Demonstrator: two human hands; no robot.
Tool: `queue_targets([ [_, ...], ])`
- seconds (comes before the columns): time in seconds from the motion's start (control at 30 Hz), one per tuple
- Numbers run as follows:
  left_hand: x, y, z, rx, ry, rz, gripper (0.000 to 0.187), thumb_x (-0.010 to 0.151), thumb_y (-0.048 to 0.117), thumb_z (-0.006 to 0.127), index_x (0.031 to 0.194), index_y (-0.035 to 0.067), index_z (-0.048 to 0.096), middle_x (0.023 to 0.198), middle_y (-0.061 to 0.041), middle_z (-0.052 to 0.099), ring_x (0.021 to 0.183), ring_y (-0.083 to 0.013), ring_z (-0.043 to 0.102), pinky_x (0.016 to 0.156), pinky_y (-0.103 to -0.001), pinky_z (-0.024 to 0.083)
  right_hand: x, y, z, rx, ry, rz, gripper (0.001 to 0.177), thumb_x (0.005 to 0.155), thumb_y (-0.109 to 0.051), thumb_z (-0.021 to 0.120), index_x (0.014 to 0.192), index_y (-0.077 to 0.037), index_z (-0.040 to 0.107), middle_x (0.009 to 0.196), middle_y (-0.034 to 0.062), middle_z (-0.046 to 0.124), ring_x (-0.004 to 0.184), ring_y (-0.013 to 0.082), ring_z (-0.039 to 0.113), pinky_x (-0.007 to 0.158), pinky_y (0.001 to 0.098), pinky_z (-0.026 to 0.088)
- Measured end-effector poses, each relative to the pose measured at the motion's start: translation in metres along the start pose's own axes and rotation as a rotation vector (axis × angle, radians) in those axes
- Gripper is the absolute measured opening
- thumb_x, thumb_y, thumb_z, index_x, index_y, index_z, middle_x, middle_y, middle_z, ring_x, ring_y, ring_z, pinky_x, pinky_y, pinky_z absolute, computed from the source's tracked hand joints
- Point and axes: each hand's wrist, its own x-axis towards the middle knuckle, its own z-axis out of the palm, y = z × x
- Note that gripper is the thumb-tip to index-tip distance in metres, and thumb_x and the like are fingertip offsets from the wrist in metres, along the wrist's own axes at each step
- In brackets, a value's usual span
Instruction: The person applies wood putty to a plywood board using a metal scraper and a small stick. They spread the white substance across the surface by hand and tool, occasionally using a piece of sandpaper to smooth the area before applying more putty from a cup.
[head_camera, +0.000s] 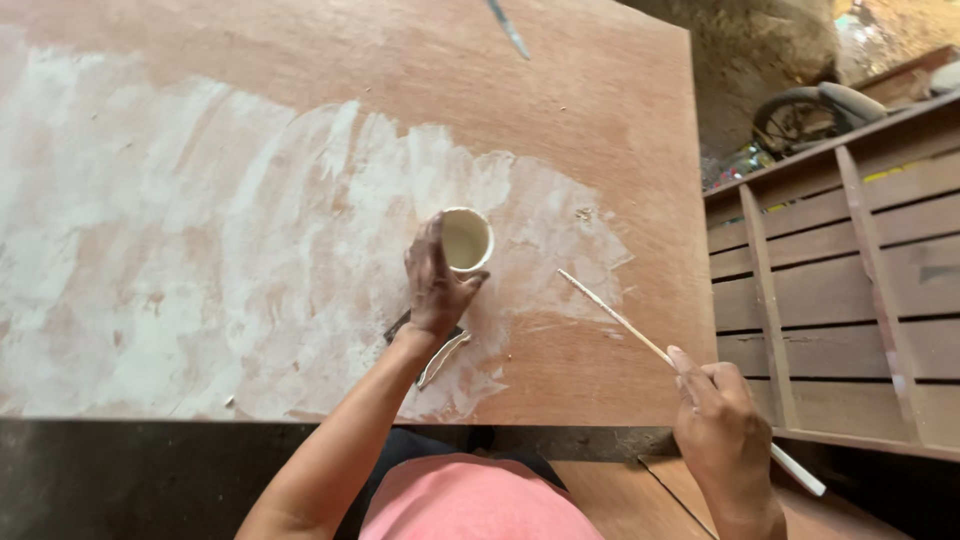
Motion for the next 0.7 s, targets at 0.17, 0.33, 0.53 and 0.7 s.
queue_targets([
  [0.17, -0.001, -0.009, 0.016, 0.016, -0.044, 0.096, 0.123, 0.064, 0.018, 0.096, 0.16, 0.009, 0.02, 0.142, -0.022, 0.051, 0.13, -0.0405, 0.05, 0.113, -0.057, 0.033, -0.004, 0.017, 0.004, 0.01, -0.08, -0.094, 0.036, 0.091, -0.007, 0.067, 0.126, -0.012, 0.072, 0.087, 0.007, 0.067, 0.076, 0.0212, 0.069, 0.061, 0.0292, 0.062],
  [0.33, -0.017, 0.029, 0.023, 0.042, -0.128, 0.341, 0.121, 0.062, 0.025, 0.096, 0.156, 0.008, 0.022, 0.141, -0.023, 0.048, 0.13, -0.0377, 0.049, 0.119, -0.063, 0.025, 0.015, 0.021, 0.008, -0.001, -0.019, -0.25, 0.033, 0.09, -0.009, 0.068, 0.123, -0.012, 0.074, 0.088, 0.0086, 0.07, 0.075, 0.0215, 0.069, 0.064, 0.0341, 0.061],
  [0.53, -0.029, 0.099, 0.026, 0.097, -0.267, 0.397, 0.116, 0.059, 0.024, 0.095, 0.155, 0.014, 0.03, 0.141, -0.02, 0.047, 0.132, -0.037, 0.049, 0.123, -0.066, 0.017, 0.043, 0.041, 0.017, -0.22, 0.094, -0.486, 0.034, 0.087, -0.007, 0.064, 0.119, -0.01, 0.074, 0.085, 0.0093, 0.07, 0.075, 0.0206, 0.069, 0.059, 0.0319, 0.059],
  [0.7, -0.033, 0.134, 0.039, 0.119, -0.346, 0.412, 0.111, 0.061, 0.02, 0.094, 0.154, 0.015, 0.034, 0.141, -0.019, 0.047, 0.134, -0.0376, 0.048, 0.122, -0.067, 0.014, 0.045, 0.077, 0.045, -0.24, 0.008, -0.554, 0.028, 0.096, -0.016, 0.063, 0.12, -0.007, 0.073, 0.073, 0.0069, 0.067, 0.06, 0.0154, 0.063, 0.042, 0.0277, 0.051],
])
